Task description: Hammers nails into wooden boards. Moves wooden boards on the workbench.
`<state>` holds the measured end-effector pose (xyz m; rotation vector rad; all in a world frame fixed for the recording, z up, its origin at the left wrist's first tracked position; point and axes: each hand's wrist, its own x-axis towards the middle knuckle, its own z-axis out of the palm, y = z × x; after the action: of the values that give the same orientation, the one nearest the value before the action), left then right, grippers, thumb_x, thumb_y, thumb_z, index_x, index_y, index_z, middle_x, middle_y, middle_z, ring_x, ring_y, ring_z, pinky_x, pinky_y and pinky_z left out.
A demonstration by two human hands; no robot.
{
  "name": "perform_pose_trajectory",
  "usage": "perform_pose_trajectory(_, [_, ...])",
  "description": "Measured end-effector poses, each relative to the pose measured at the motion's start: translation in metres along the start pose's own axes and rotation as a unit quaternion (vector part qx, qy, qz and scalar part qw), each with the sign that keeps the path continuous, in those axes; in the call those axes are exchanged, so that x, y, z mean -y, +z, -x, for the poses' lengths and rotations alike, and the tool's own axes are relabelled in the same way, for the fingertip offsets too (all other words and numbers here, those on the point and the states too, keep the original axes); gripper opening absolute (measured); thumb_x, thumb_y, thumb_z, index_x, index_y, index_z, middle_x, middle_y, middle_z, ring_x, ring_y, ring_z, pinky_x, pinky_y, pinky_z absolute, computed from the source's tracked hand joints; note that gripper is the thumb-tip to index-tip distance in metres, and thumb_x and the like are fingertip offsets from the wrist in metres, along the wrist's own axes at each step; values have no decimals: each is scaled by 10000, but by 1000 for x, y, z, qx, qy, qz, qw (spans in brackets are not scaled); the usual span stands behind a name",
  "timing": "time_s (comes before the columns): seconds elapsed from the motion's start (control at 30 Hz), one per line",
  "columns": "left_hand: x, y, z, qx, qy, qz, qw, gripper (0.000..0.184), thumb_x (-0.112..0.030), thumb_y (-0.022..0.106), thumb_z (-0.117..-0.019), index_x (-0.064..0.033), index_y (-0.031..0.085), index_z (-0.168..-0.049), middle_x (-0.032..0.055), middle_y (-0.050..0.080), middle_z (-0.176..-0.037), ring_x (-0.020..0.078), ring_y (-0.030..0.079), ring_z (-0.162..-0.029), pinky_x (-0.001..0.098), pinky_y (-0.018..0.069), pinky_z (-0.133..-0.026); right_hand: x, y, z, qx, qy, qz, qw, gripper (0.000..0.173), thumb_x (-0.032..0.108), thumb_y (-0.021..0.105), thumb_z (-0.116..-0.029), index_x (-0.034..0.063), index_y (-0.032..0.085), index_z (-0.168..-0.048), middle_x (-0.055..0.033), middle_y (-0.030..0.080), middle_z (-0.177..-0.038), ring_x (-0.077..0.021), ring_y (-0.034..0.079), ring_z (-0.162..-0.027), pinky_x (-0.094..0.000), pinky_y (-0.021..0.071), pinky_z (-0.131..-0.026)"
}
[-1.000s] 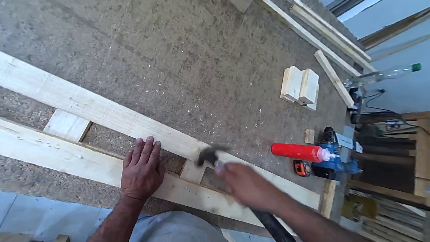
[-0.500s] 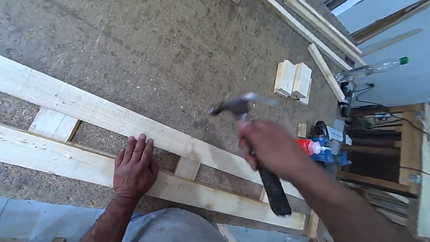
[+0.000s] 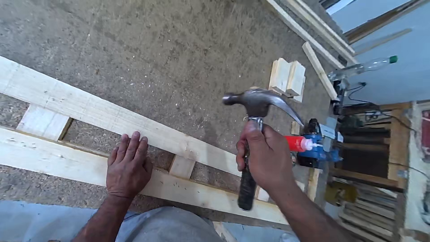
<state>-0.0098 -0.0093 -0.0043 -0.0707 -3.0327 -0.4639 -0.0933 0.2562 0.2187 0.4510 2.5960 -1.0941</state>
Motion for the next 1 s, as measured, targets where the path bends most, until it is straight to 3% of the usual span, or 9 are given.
perform_pose_trajectory(0.07, [1, 1, 0, -4, 0, -1, 1000, 564, -368, 411, -979, -222, 539, -1508, -14, 433, -1624, 281, 364, -1520, 551, 359, -1164, -28, 17, 5, 38, 25, 31, 998, 519, 518, 347, -1082, 60, 587, -1038, -49, 593, -626, -204, 605, -469, -409, 576, -456])
perform_pose_trajectory(0.2, [0, 0, -1, -9, 4, 1, 1000, 557, -347, 406, -978, -207, 551, -1498, 2, 453, -1611, 283, 381, -1511, 544, 366, -1165, -37, 18, 0, 321, 204, 200, 903, 503, 502, 370, -1092, 48, 586, -1090, -76, 560, -756, -202, 591, -592, -393, 541, -577])
perform_pose_trajectory(0.43, [0, 0, 2, -3, -1, 4, 1000, 561, -356, 406, -979, -227, 537, -1509, -16, 434, -1623, 266, 363, -1521, 531, 353, -1177, -11, -5, 0, -15, -8, 11, 1000, 519, 537, 350, -1080, 82, 592, -1018, -46, 600, -615, -210, 599, -434, -419, 573, -409])
perform_pose_trajectory(0.53, [0, 1, 5, -7, -2, 6, 1000, 559, -362, 411, -982, -221, 540, -1507, -16, 432, -1624, 267, 358, -1524, 528, 350, -1181, -40, 20, 10, 230, 127, 175, 949, 499, 454, 381, -1097, 2, 591, -1100, -129, 600, -781, -265, 628, -660, -468, 560, -656])
perform_pose_trajectory(0.6, [-1, 1, 1, -15, 1, 7, 1000, 551, -360, 406, -986, -214, 552, -1497, -9, 450, -1613, 274, 375, -1515, 532, 364, -1169, -28, 13, 2, 360, 208, 246, 876, 510, 518, 370, -1090, 50, 574, -1085, -78, 556, -765, -203, 590, -605, -394, 537, -582])
perform_pose_trajectory(0.67, [-1, 0, 2, -15, -2, 8, 1000, 540, -351, 407, -989, -213, 565, -1486, -7, 468, -1601, 277, 394, -1504, 543, 378, -1156, -7, -12, 1, 337, 200, 215, 894, 502, 520, 388, -1087, 65, 596, -1044, -58, 563, -715, -181, 580, -558, -368, 529, -541])
perform_pose_trajectory(0.77, [-2, -1, 3, 1, -6, 11, 1000, 550, -351, 395, -994, -226, 536, -1510, -19, 434, -1623, 266, 366, -1520, 540, 362, -1167, 5, -25, 7, 82, 47, 102, 990, 513, 552, 384, -1071, 112, 617, -951, -33, 604, -617, -176, 594, -463, -366, 549, -447])
perform_pose_trajectory(0.83, [0, 0, 1, 2, -5, 9, 1000, 561, -380, 401, -989, -229, 531, -1514, -19, 422, -1630, 267, 351, -1527, 546, 354, -1172, -14, -3, 9, -43, -58, 35, 997, 536, 566, 336, -1071, 107, 599, -984, -7, 606, -602, -174, 603, -435, -393, 569, -398])
perform_pose_trajectory(1.0, [2, 2, 0, -5, -1, 6, 1000, 569, -389, 424, -975, -233, 538, -1511, -16, 427, -1628, 271, 349, -1528, 547, 372, -1158, -78, 43, 37, 260, 116, 265, 921, 555, 494, 398, -1079, -5, 635, -1135, -173, 663, -884, -327, 688, -845, -526, 561, -771])
